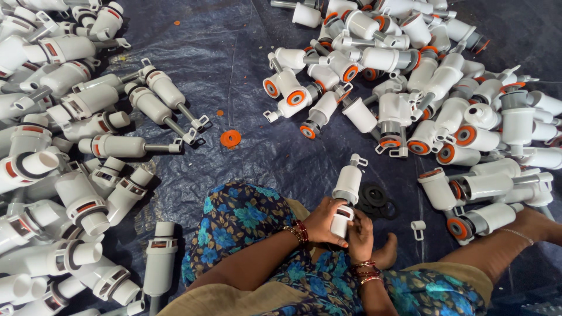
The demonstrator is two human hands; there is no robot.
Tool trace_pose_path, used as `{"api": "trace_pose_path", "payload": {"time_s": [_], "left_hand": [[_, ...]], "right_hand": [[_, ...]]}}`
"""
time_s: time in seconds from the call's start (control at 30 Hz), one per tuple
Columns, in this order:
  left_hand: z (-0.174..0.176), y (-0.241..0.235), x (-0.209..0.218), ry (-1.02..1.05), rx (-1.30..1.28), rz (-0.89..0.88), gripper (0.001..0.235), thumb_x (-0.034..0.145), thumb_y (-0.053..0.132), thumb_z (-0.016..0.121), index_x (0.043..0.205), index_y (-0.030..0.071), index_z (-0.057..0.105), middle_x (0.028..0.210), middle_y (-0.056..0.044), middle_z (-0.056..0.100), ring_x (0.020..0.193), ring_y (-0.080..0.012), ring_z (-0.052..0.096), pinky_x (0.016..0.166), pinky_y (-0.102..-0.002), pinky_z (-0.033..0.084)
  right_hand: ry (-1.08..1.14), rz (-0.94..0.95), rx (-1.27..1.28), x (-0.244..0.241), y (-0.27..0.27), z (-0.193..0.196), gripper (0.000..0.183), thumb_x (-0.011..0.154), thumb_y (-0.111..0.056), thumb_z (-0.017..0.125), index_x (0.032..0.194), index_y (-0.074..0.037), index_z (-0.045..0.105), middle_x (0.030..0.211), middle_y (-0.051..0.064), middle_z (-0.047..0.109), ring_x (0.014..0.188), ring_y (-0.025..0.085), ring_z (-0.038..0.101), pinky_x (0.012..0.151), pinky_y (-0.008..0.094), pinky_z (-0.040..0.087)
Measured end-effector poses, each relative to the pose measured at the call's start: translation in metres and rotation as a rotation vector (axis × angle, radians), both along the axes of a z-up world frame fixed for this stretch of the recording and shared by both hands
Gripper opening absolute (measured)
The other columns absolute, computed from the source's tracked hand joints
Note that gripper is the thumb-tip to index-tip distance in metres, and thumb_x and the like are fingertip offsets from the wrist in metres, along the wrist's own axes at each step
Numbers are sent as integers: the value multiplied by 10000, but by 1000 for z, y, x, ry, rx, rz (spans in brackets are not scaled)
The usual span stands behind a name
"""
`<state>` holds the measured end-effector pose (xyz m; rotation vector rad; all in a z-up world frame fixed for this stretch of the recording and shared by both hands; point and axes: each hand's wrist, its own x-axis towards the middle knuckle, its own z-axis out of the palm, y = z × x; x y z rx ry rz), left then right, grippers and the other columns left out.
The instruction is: The person sits on a tarp and assembles white plastic valve components by hand. They pick up a main body, insert a black rubber seal, and screw on a white cap, repeating the process for multiple units.
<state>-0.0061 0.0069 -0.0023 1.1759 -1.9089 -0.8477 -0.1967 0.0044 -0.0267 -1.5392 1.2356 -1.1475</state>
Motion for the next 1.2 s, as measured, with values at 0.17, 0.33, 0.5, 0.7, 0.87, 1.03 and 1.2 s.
{"api": "trace_pose_path", "payload": {"time_s": [0.17,0.33,0.5,0.7,0.87,1.03,1.2], "left_hand": [[4,4,1,-163,46,53,1194,560,531,948,1504,68,384,1436,-241,418,1244,-422,560,993,-498,524],[-4,0,-1,-67,140,69,1173,555,552,925,1491,71,404,1384,-227,433,1205,-395,588,1012,-473,537],[-20,-4,-1,-16,55,45,1192,608,555,944,1508,26,369,1360,-249,433,1232,-422,538,1057,-501,484],[-25,2,-3,-38,-20,87,1216,587,598,935,1510,24,389,1351,-250,441,1224,-414,538,1042,-483,495],[-11,6,2,46,-3,193,1249,570,652,922,1486,0,379,1307,-227,440,1198,-389,550,1063,-471,495],[2,19,8,167,-35,287,1235,592,624,924,1506,-4,380,1336,-227,410,1236,-387,534,1070,-462,486],[10,20,8,280,18,292,1222,568,569,942,1473,-27,377,1376,-218,400,1285,-371,524,1101,-441,475]], "right_hand": [[218,-14,-154,4,6,16,406,907,-94,682,1310,-66,641,1230,146,599,1030,231,647,918,349,543],[137,-23,-48,1,3,12,455,929,-144,655,1365,-41,577,1252,146,631,1065,212,674,927,350,540],[50,-42,163,-3,-5,2,380,962,-162,637,1321,-40,616,1145,147,720,975,204,706,842,324,561],[252,-48,-6,-1,4,26,392,937,-152,654,1310,-32,641,1149,138,711,932,229,700,805,338,558],[615,-249,-120,-30,12,76,451,870,-193,739,1289,-44,663,1182,179,709,942,291,714,836,381,555],[1004,-373,-36,-129,22,129,453,839,-238,771,1228,-24,687,1181,202,701,1003,328,689,879,412,549],[1125,-430,161,-188,35,165,447,851,-271,738,1226,-33,693,1184,204,702,1016,333,688,889,418,547]]}}
